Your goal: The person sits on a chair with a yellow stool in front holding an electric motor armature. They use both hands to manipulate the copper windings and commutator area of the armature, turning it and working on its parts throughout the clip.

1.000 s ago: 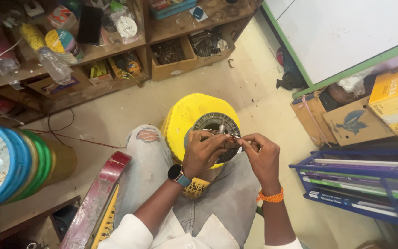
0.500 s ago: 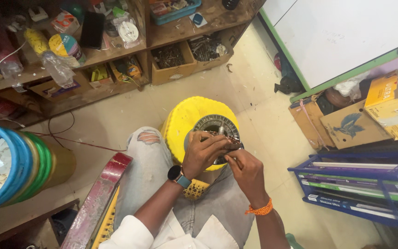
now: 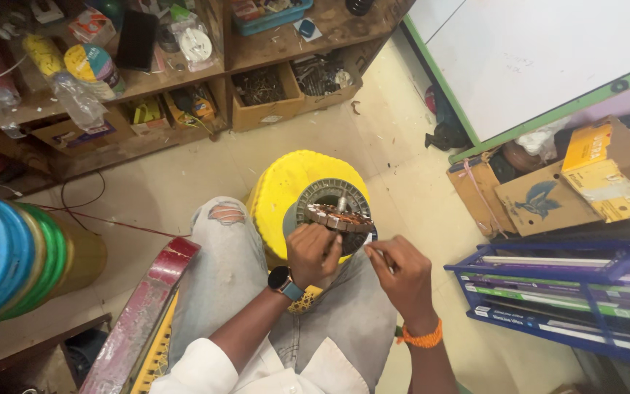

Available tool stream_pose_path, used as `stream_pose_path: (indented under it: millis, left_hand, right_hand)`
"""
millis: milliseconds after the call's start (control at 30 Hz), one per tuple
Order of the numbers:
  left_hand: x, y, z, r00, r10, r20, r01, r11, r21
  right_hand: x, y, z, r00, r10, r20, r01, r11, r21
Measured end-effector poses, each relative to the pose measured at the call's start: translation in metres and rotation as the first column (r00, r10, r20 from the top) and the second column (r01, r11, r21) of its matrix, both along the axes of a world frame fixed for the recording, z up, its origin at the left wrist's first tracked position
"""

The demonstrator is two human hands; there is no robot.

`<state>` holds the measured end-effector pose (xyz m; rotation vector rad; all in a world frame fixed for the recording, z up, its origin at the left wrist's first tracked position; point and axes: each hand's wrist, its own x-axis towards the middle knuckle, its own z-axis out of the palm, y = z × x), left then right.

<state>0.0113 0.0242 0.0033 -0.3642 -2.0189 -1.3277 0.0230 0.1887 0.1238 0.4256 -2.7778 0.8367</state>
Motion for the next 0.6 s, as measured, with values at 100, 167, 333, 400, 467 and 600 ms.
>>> stream_pose_path:
  millis: [100, 167, 333, 400, 467, 600]
  left_hand:
    - [0.001, 0.002, 0.006, 0.996, 0.026, 0.081, -0.031, 0.998, 0.061]
    - [0.002, 0.004, 0.008, 0.991, 0.049, 0.121, -0.061, 0.994, 0.093]
    - [0.002, 0.007, 0.011, 0.98, 0.076, 0.183, -0.1, 0.987, 0.126]
    - [0.002, 0.008, 0.011, 0.979, 0.079, 0.188, -0.106, 0.985, 0.135]
    - [0.002, 0.009, 0.012, 0.978, 0.07, 0.198, -0.1, 0.984, 0.146]
    - [0.003, 0.006, 0.013, 0.979, 0.052, 0.198, -0.076, 0.991, 0.114]
  right_hand:
    - [-0.02, -0.01, -0.002, 0.99, 0.099, -0.098, -0.11, 0.986, -0.122]
    - [-0.034, -0.018, -0.005, 0.997, 0.071, -0.019, -0.074, 0.981, -0.178]
    - [-0.064, -0.034, -0.018, 0.987, -0.018, 0.161, 0.044, 0.986, -0.16]
    - [-0.07, -0.034, -0.022, 0.962, -0.057, 0.268, 0.108, 0.978, -0.179]
    - [-0.073, -0.029, -0.026, 0.95, -0.062, 0.305, 0.129, 0.97, -0.205]
    - [-0.074, -0.018, -0.031, 0.92, -0.078, 0.384, 0.175, 0.958, -0.226]
